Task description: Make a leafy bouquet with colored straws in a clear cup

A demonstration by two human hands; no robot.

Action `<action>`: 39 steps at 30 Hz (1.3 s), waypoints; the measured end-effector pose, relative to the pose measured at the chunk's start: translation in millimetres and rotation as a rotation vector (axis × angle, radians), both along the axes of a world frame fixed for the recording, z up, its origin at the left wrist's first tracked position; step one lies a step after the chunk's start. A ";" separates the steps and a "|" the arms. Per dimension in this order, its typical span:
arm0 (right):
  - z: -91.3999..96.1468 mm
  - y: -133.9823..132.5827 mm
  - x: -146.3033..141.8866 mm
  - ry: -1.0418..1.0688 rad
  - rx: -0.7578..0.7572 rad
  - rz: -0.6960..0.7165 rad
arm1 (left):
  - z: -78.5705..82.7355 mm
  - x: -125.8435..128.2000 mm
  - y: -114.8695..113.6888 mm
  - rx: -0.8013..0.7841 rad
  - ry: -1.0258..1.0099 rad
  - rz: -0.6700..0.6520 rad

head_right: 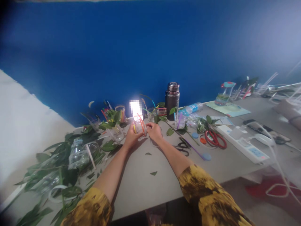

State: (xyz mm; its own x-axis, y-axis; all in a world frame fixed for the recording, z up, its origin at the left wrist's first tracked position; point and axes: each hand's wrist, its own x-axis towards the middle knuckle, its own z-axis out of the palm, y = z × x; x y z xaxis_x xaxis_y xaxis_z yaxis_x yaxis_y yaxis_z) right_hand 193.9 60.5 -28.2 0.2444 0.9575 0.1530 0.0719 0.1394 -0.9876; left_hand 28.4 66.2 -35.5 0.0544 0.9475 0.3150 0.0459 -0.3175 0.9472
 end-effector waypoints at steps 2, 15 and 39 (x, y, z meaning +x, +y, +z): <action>2.0 2.3 5.6 -0.001 0.014 -0.031 | 0.4 -0.5 -0.7 -0.019 0.000 0.007; 4.8 24.0 64.1 -0.023 0.045 -0.286 | 36.9 -0.7 -27.5 0.534 0.280 0.286; 13.1 15.6 70.9 -0.678 -0.241 -0.098 | 5.8 36.8 -96.8 0.441 0.648 -0.173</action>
State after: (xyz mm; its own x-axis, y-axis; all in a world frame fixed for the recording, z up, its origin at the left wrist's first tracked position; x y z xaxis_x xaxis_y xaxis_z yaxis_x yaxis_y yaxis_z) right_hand 264.8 76.1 -15.2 0.2575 0.9622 0.0888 0.6802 -0.1152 -0.7239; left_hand 65.2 -30.6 -29.7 0.4891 0.7045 0.5142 0.4597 -0.7092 0.5345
